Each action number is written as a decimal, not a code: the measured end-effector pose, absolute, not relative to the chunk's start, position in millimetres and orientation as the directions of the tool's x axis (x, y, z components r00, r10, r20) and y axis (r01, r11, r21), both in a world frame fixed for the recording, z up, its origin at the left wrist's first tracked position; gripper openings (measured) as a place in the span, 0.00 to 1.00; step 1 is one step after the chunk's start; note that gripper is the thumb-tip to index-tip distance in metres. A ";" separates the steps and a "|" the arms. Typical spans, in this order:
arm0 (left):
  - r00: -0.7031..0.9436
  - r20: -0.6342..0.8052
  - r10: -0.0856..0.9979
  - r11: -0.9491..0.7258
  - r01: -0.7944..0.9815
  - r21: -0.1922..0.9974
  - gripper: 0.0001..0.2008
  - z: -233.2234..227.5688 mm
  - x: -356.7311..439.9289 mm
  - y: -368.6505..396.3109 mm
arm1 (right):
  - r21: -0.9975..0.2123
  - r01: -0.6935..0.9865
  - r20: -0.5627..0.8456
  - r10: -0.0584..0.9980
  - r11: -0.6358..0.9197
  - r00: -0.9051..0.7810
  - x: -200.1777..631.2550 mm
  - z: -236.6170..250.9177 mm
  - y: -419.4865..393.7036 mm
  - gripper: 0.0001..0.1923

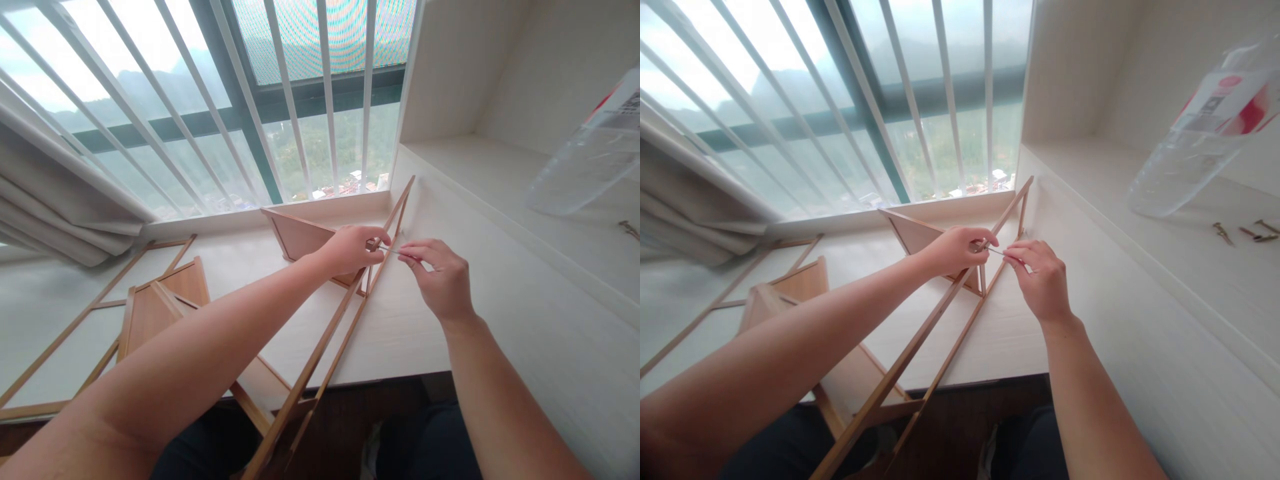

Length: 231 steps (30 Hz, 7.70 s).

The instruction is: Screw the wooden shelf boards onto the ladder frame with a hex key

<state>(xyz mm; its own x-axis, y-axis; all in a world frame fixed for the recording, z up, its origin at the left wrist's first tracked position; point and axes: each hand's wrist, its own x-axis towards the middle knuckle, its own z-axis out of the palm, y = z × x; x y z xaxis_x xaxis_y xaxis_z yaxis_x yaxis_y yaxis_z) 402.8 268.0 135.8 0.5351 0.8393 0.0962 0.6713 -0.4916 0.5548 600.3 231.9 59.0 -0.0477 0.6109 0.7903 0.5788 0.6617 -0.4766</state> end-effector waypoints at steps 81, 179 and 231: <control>0.535 0.090 0.840 -0.484 0.664 0.569 0.12 136.0 402.2 267.5 | -0.788 0.391 0.552 0.827 0.475 0.109 596.0 49.5 229.1 0.10; 0.531 0.109 0.840 -0.496 0.673 0.548 0.13 135.2 402.5 268.8 | -0.483 0.592 0.719 0.678 0.645 -0.153 600.3 57.9 233.4 0.09; 0.560 0.130 0.818 -0.539 0.669 0.512 0.13 134.0 402.1 269.7 | -0.520 0.495 0.773 0.631 0.696 -0.074 599.8 37.3 248.0 0.10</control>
<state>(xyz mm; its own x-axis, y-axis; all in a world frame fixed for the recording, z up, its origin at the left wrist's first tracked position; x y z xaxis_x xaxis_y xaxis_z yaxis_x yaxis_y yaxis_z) 402.1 269.7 134.0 0.5599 0.8183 0.1298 0.6690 -0.5389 0.5119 599.8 248.0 37.3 -0.0741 0.6306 0.7726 0.4949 0.6959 -0.5205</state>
